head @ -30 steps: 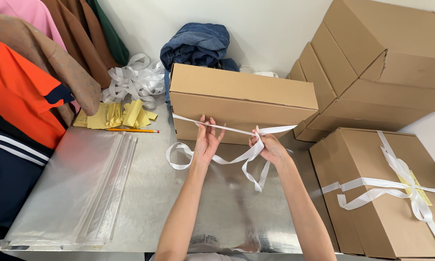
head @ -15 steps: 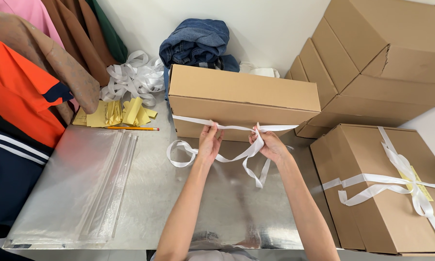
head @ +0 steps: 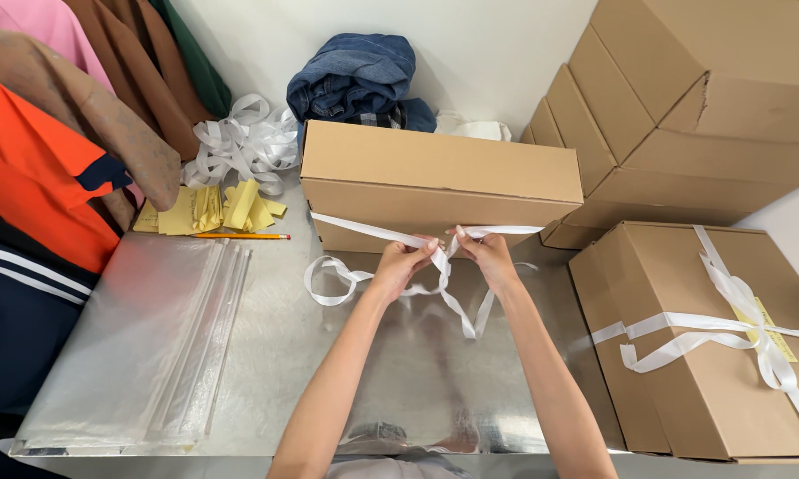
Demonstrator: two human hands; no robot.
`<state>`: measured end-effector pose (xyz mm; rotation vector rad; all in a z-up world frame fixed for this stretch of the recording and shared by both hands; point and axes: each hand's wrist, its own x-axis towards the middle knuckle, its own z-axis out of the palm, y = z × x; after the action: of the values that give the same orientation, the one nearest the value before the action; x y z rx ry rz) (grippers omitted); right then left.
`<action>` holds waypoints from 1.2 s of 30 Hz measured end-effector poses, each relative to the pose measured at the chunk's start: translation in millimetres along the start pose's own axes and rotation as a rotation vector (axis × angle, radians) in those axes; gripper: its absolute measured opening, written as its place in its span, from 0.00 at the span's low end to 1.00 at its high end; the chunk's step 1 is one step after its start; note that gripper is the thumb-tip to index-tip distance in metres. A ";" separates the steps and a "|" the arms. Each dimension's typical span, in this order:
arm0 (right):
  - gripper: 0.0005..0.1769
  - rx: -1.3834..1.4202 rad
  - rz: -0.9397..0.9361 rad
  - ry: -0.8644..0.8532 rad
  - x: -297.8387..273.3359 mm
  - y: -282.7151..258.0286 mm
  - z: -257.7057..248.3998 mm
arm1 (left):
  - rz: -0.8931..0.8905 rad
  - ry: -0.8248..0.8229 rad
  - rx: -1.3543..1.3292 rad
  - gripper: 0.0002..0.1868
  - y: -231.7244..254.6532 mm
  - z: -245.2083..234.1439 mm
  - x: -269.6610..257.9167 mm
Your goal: Packing a clothing item into a cardboard box and tying a decorative ribbon around it
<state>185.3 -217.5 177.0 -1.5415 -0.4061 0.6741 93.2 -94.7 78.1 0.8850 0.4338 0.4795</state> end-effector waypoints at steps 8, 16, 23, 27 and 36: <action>0.18 0.057 -0.023 -0.021 30.9 48.0 -10.7 | 0.078 -0.031 0.307 0.16 5.8 2.0 6.0; 0.18 0.080 -0.023 -0.015 24.8 46.0 -7.6 | 0.085 -0.020 0.358 0.16 4.3 2.1 -1.7; 0.17 0.035 0.006 -0.008 11.8 35.8 -5.7 | 0.045 -0.091 0.417 0.12 12.6 4.8 -2.1; 0.19 0.057 0.025 -0.009 -4.2 16.5 1.7 | 0.043 -0.077 0.429 0.14 23.0 8.1 -8.1; 0.24 -0.067 0.154 -0.251 -15.4 11.5 -3.3 | 0.103 0.015 0.440 0.12 39.9 16.0 -12.7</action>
<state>174.0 -230.8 168.2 -1.5671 -0.5049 0.9888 83.0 -90.2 121.6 1.3343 0.5197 0.4940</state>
